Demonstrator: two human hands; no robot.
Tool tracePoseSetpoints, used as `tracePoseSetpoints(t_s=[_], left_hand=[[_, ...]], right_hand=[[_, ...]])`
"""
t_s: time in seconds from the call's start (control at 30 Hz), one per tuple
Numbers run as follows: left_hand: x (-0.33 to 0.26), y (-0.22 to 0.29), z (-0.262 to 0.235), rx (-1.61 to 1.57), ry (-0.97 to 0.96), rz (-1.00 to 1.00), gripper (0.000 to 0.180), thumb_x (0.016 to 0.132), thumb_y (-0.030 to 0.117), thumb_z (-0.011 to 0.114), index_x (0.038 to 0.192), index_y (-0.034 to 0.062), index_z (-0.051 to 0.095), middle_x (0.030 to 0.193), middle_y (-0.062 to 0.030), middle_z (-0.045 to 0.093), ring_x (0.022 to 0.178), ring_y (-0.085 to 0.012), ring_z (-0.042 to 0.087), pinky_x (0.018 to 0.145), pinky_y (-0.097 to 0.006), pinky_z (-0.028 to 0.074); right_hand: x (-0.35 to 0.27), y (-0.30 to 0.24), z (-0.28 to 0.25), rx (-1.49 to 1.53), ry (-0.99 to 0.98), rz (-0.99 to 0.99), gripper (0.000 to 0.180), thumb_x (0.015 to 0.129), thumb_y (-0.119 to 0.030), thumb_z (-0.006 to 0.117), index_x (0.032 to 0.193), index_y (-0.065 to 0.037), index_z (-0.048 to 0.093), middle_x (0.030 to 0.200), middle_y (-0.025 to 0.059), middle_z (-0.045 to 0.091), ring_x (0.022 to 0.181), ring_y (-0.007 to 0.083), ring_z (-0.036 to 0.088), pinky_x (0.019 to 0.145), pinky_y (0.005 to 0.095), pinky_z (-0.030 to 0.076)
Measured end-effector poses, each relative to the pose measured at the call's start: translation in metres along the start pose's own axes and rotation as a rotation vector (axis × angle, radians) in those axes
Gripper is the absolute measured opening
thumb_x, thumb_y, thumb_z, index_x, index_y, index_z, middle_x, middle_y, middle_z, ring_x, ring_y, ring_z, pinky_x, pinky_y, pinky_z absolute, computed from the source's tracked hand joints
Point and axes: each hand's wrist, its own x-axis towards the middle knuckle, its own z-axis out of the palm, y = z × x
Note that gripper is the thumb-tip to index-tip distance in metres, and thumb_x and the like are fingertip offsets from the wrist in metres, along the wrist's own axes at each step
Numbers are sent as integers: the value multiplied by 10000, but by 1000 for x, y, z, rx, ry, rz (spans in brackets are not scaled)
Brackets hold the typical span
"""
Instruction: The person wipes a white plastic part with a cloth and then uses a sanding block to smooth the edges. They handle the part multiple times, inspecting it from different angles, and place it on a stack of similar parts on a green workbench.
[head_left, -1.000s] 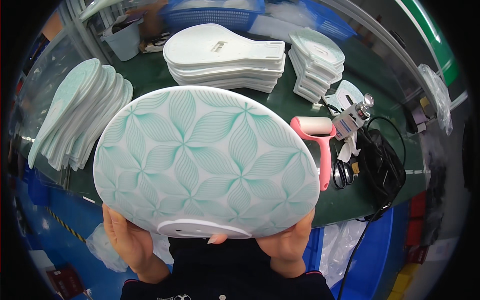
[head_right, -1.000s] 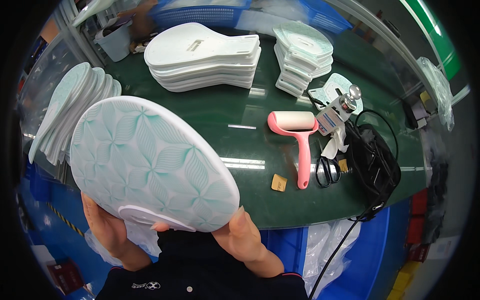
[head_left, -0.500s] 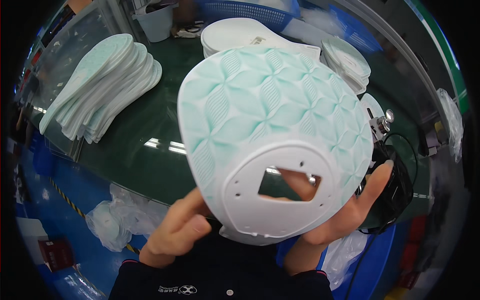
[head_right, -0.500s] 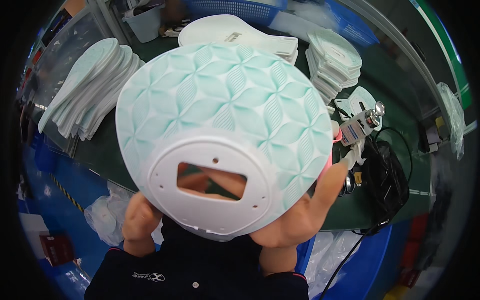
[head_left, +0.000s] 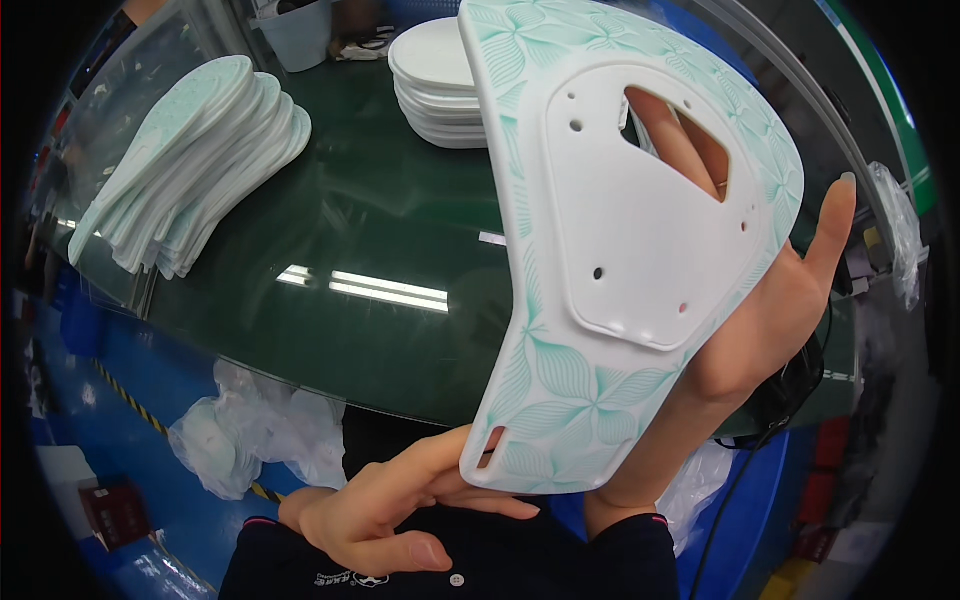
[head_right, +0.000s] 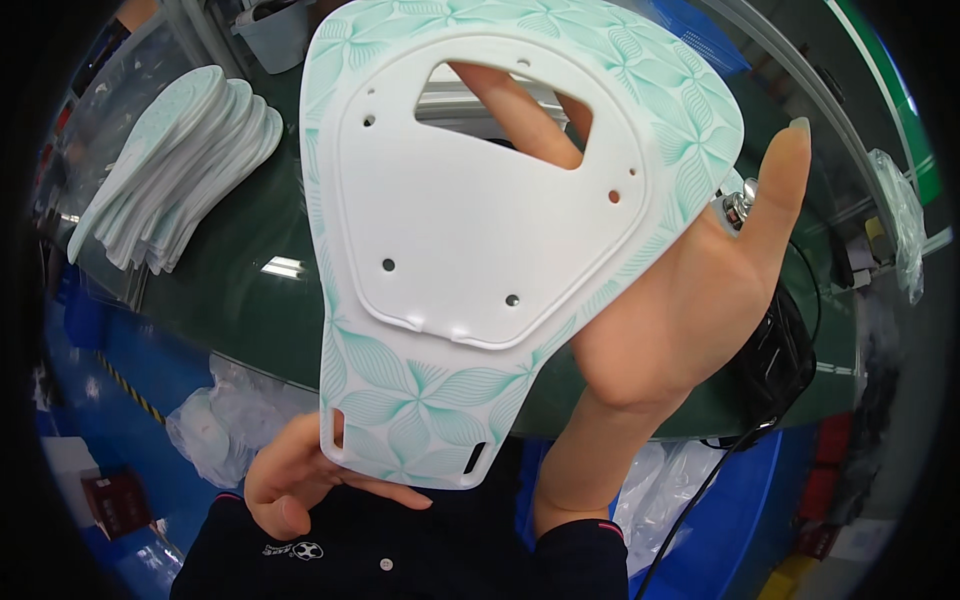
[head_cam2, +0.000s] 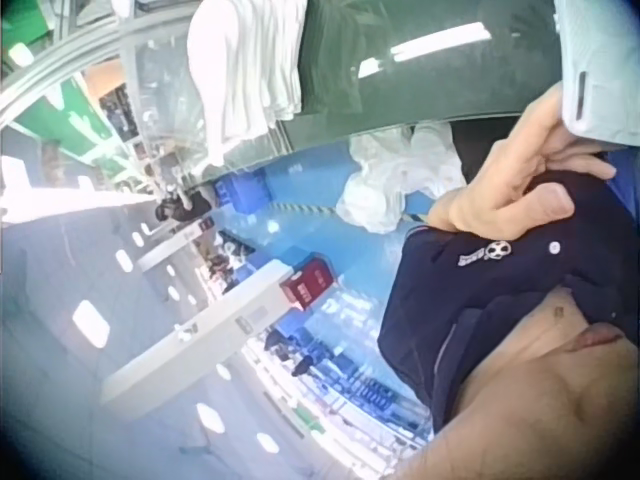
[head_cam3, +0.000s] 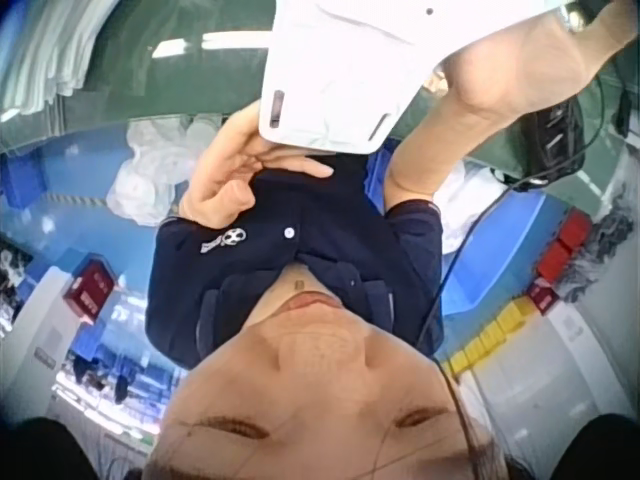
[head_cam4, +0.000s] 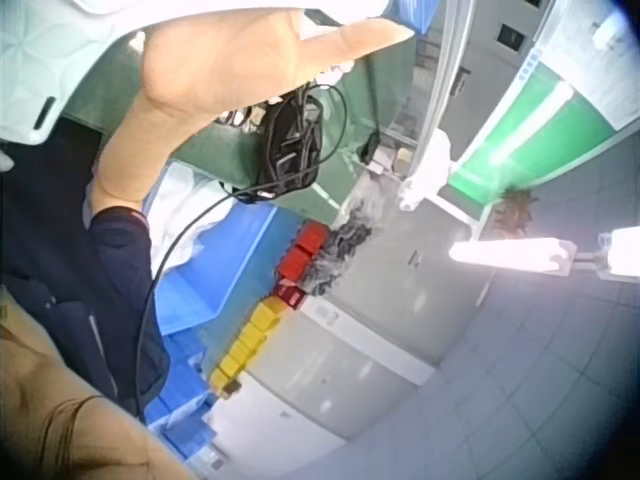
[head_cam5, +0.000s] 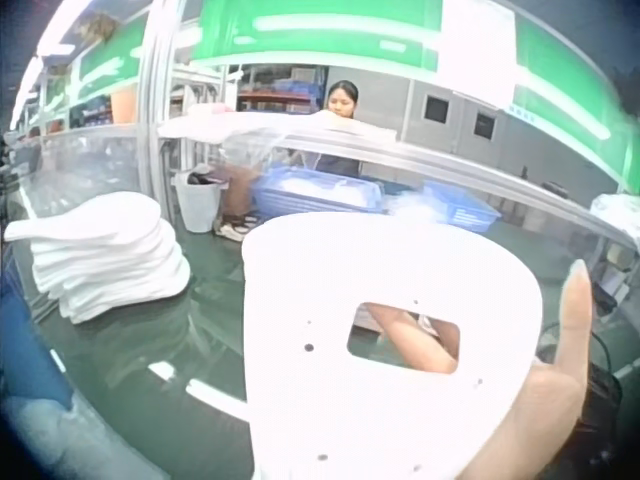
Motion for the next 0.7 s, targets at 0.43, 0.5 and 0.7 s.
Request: tracePoseSetpoints(t_s=[0.43,0.5,0.7], left_hand=[[22,7,-20,748,248,158,879,736,235,569,1254,1,-102,1304,-248,45,1231,-284,71,975,-373,70],[36,9,-28,733,234,221,1015,652,269,665,1260,34,-114,1317,-217,25,1228,-298,73,968,-398,99],[36,6,-16,324,407,219,868,726,404,550,1271,25,-8,1301,-186,139,1188,-307,204,949,-380,204]], right_hand=[[-2,25,19,-258,171,-146,661,801,-357,369,1242,43,81,1296,226,57,1216,345,55,963,436,172],[-14,58,23,-457,273,-189,513,791,-151,402,1218,59,211,1285,216,178,1208,365,100,954,418,186],[-22,114,20,-1640,-80,-278,573,608,-51,533,1159,-158,423,1274,196,242,1145,505,106,858,616,124]])
